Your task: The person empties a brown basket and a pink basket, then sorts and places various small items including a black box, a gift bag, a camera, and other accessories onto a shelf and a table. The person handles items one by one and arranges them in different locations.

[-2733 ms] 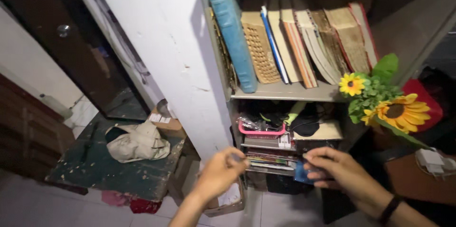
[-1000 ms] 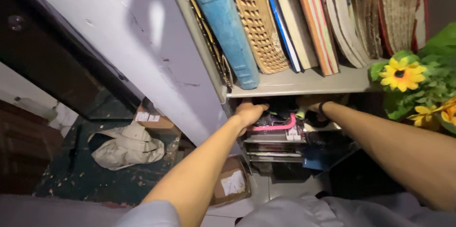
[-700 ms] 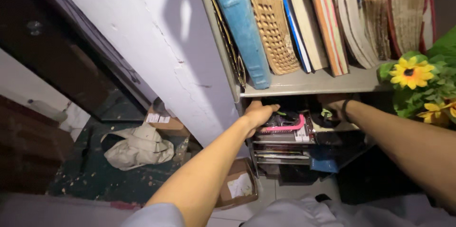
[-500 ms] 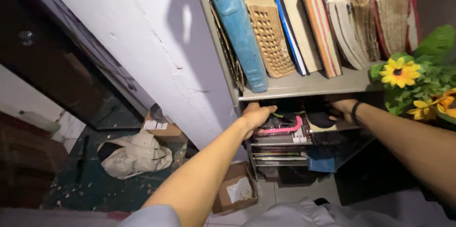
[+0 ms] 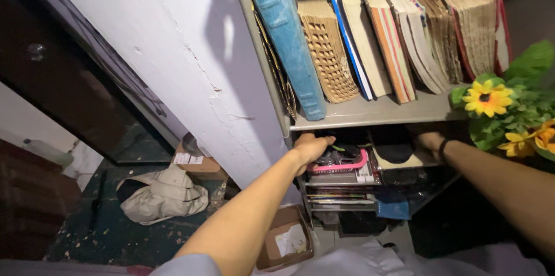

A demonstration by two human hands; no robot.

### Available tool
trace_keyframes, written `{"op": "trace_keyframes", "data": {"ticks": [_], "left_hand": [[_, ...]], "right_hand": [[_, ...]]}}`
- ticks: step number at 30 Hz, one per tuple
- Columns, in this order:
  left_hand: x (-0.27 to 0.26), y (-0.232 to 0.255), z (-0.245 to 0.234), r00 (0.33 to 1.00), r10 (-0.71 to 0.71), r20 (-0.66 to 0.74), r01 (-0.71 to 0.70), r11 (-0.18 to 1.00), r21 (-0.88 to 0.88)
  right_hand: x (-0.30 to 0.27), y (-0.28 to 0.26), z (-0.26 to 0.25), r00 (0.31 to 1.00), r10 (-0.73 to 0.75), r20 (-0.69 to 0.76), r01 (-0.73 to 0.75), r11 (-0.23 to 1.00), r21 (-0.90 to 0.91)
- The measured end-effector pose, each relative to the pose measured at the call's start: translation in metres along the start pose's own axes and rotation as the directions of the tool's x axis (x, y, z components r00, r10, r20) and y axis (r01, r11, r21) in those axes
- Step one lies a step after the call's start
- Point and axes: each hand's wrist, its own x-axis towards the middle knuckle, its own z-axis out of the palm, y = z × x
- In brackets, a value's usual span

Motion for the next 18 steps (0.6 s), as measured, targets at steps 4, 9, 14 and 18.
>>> {"op": "trace_keyframes", "data": {"ticks": [4, 9, 14, 18], "left_hand": [[0.015, -0.011, 0.004, 1.0, 0.013, -0.029, -0.013, 1.0, -0.006], [0.033, -0.041, 0.022, 0.986, 0.102, -0.135, -0.102, 0.995, 0.004], [0.054, -0.093, 0.061, 0.877, -0.444, 0.181, 0.476, 0.757, -0.448], [0.094, -0.134, 0.093, 0.863, -0.443, 0.243, 0.459, 0.487, -0.743]], "right_hand": [[-0.009, -0.006, 0.001, 0.986, -0.138, 0.097, 0.167, 0.875, -0.455], [-0.007, -0.005, 0.008, 0.972, -0.217, 0.088, 0.228, 0.788, -0.572], [-0.018, -0.002, 0.013, 0.985, -0.062, -0.163, 0.035, 0.986, -0.163], [-0.06, -0.018, -0.002, 0.809, -0.427, -0.404, 0.355, 0.903, -0.243]]}}
